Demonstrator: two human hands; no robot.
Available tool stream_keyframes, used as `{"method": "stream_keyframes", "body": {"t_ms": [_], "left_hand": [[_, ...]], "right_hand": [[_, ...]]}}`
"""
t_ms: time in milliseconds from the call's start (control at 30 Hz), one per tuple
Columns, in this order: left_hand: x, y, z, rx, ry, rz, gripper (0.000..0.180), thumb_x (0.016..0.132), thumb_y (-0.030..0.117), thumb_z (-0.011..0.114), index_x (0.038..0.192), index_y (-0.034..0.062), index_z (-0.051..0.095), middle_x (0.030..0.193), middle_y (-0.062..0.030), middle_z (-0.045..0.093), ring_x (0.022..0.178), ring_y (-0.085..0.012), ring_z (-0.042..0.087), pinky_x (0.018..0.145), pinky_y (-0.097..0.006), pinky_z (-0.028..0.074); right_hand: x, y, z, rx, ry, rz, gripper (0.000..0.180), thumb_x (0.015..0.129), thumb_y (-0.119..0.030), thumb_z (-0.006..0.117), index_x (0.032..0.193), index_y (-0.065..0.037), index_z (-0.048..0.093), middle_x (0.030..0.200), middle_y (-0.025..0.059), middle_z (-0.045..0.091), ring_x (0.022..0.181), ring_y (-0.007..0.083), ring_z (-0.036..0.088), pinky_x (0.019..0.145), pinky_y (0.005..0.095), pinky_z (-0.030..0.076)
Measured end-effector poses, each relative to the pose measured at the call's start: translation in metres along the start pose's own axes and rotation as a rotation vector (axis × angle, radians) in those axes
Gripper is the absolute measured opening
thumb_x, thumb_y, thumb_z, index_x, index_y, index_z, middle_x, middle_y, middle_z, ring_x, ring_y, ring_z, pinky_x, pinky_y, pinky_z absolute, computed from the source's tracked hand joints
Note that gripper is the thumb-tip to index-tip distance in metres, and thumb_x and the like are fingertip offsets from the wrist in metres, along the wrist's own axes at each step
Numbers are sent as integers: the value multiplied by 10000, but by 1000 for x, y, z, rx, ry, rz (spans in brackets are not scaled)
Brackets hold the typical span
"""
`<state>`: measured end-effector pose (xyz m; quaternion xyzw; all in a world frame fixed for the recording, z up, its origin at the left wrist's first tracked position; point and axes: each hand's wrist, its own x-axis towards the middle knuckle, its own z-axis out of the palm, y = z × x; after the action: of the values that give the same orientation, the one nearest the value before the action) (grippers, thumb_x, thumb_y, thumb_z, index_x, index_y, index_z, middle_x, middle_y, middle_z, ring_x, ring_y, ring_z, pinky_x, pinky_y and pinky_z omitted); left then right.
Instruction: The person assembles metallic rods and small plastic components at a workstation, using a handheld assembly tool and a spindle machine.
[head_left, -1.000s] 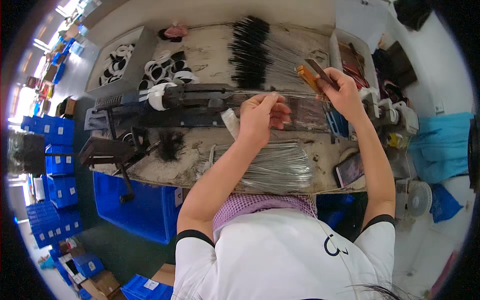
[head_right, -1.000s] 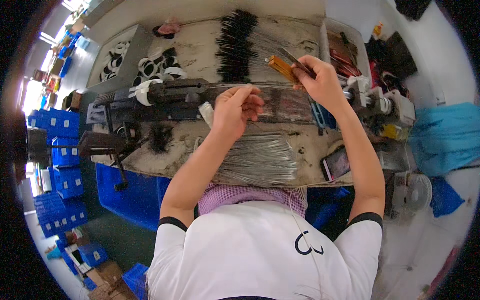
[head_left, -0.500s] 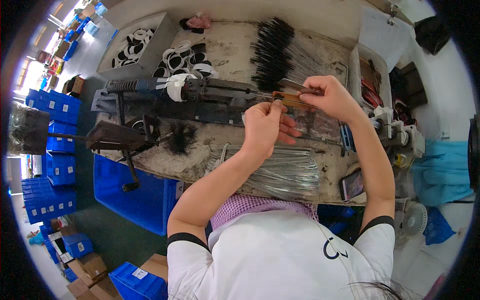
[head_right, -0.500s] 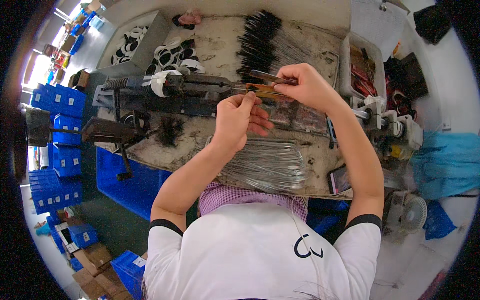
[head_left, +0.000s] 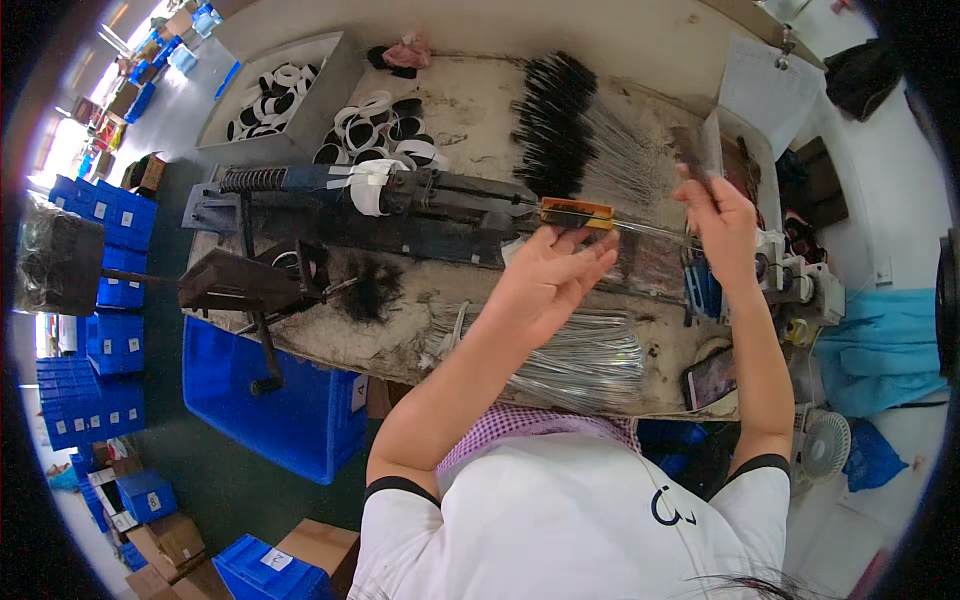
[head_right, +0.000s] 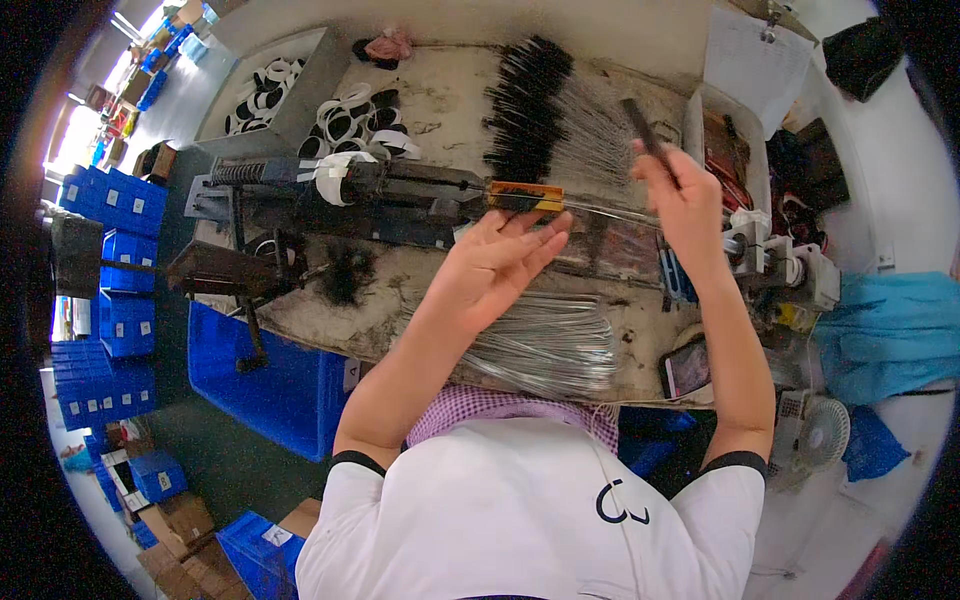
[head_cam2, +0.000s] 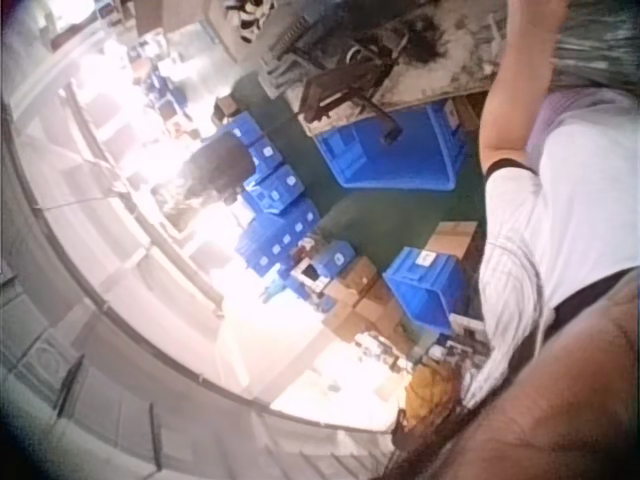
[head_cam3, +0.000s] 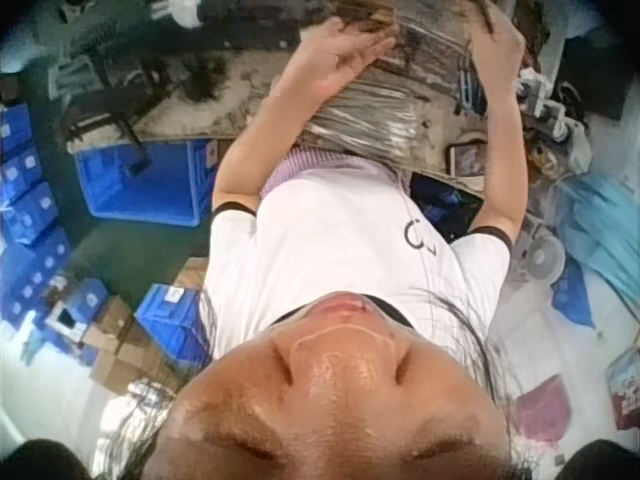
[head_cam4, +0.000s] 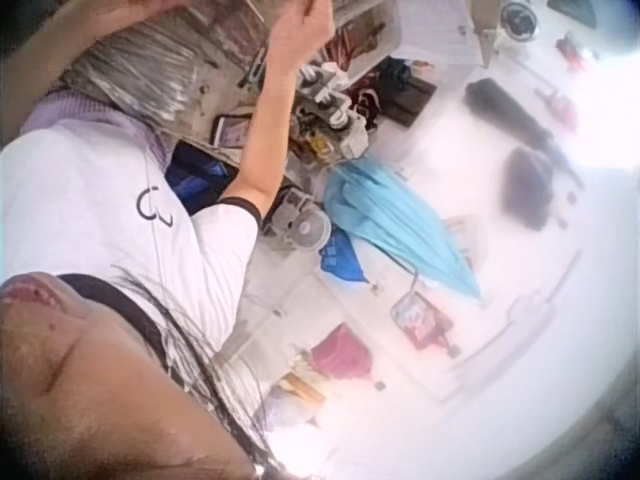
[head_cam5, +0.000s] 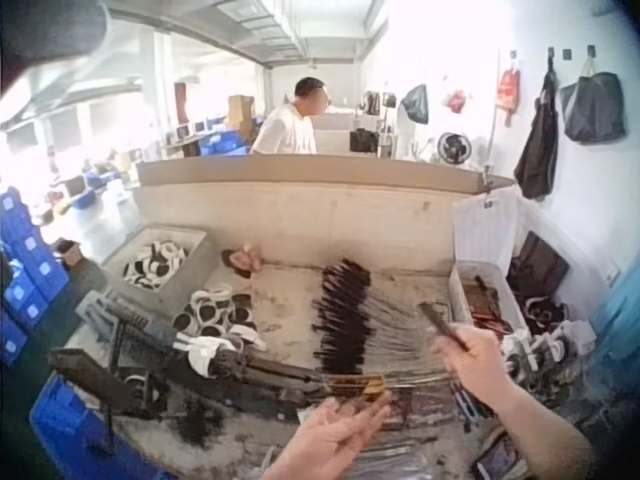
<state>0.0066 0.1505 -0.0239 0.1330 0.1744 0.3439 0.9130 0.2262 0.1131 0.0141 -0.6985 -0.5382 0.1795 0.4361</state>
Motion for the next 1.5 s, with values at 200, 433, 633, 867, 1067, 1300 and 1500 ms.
{"method": "stream_keyframes", "body": {"t_ms": [200, 433, 633, 867, 1067, 1300, 1500], "left_hand": [[0, 2, -1, 25, 6, -28, 449, 819, -178, 424, 1237, -17, 388, 1288, -154, 435, 1251, -292, 429, 1047, -392, 393], [6, -13, -17, -42, -70, 77, 503, 787, -190, 428, 1235, 38, 408, 1263, -119, 468, 1213, -256, 460, 1011, -374, 403], [5, -21, -9, -55, -66, 167, 593, 795, -167, 438, 1284, 161, 369, 1267, -95, 443, 1199, -242, 453, 1001, -372, 406], [4, -14, -3, -23, -20, 146, 603, 793, -166, 421, 1299, 154, 349, 1290, -82, 431, 1210, -234, 449, 1037, -370, 384], [5, -16, -4, -9, 11, 148, 599, 772, -188, 384, 1278, 130, 345, 1257, -69, 426, 1213, -196, 439, 1011, -305, 393], [8, -20, -12, 29, -3, 189, 533, 812, -170, 431, 1246, 138, 413, 1270, -79, 482, 1155, -208, 510, 997, -340, 440], [9, -20, -11, 37, 32, 184, 509, 817, -156, 442, 1244, 121, 409, 1257, -89, 488, 1141, -207, 519, 994, -348, 444]], "right_hand": [[-29, -9, 4, 227, 108, -44, 183, 990, -119, 413, 1129, -6, 451, 877, 60, 608, 633, 70, 530, 542, 226, 416], [-45, -39, 48, -88, -67, -462, 108, 785, 23, 626, 868, -45, 641, 826, 80, 576, 721, 209, 586, 634, 279, 462], [-30, -32, 64, -304, 37, -635, 156, 717, 25, 689, 848, -56, 666, 755, 59, 540, 678, 232, 525, 582, 318, 423], [-31, -34, 50, -247, 144, -585, 160, 706, 17, 697, 849, -47, 664, 703, 47, 527, 669, 232, 513, 574, 321, 415], [-24, -31, 48, -333, 86, -623, 146, 697, 22, 684, 826, -42, 659, 701, 55, 521, 682, 237, 518, 599, 335, 426], [-25, -24, 44, -374, 79, -601, 141, 670, 28, 671, 793, -37, 649, 702, 63, 521, 685, 250, 526, 611, 343, 433], [-20, -34, 55, -392, 45, -590, 111, 682, 14, 643, 775, -47, 645, 722, 55, 517, 722, 255, 533, 643, 357, 435]]}}
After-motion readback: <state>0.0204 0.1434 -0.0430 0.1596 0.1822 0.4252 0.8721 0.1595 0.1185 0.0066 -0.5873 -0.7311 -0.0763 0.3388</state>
